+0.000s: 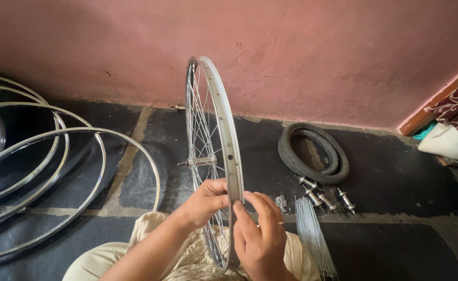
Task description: The person sits on the floor with a bicycle rim propped against their lap and threads spokes through the hub, hooking each spoke end into the rim eyelets and rotating the wheel as they work around it. Spare rims, hubs, and a pile of loose spokes lie on the floor beside them.
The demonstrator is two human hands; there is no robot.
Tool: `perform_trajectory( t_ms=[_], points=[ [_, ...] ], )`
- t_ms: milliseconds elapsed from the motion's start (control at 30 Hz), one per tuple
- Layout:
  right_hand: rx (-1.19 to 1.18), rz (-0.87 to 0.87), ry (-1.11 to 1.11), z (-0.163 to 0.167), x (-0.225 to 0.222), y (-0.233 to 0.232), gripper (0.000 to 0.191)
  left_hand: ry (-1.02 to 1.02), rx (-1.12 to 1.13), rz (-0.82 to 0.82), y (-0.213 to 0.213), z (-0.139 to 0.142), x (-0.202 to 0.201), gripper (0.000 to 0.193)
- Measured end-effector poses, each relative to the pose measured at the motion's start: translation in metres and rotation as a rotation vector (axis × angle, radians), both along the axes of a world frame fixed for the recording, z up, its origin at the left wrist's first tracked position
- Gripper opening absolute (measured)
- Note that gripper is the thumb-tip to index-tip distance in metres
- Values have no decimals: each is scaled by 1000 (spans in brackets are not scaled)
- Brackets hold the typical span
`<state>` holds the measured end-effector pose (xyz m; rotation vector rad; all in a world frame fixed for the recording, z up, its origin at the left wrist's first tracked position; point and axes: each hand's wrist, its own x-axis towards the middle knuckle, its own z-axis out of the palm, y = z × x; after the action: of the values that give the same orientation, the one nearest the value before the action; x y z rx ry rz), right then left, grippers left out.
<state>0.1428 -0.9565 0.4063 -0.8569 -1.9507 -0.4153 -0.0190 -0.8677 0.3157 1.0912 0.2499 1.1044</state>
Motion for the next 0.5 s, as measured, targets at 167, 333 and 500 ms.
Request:
perform_trajectory(
  t_ms=[167,333,500],
  points=[
    [-49,38,63,-17,1,-1,36,6,52,39,-10,2,5,28],
    [-113,67,99,-29,3,-1,35,2,39,-11,-11,7,-1,30],
    [-223,141,177,-51,9,0,39,-38,13,-26,-10,4,-6,25]
  ],
)
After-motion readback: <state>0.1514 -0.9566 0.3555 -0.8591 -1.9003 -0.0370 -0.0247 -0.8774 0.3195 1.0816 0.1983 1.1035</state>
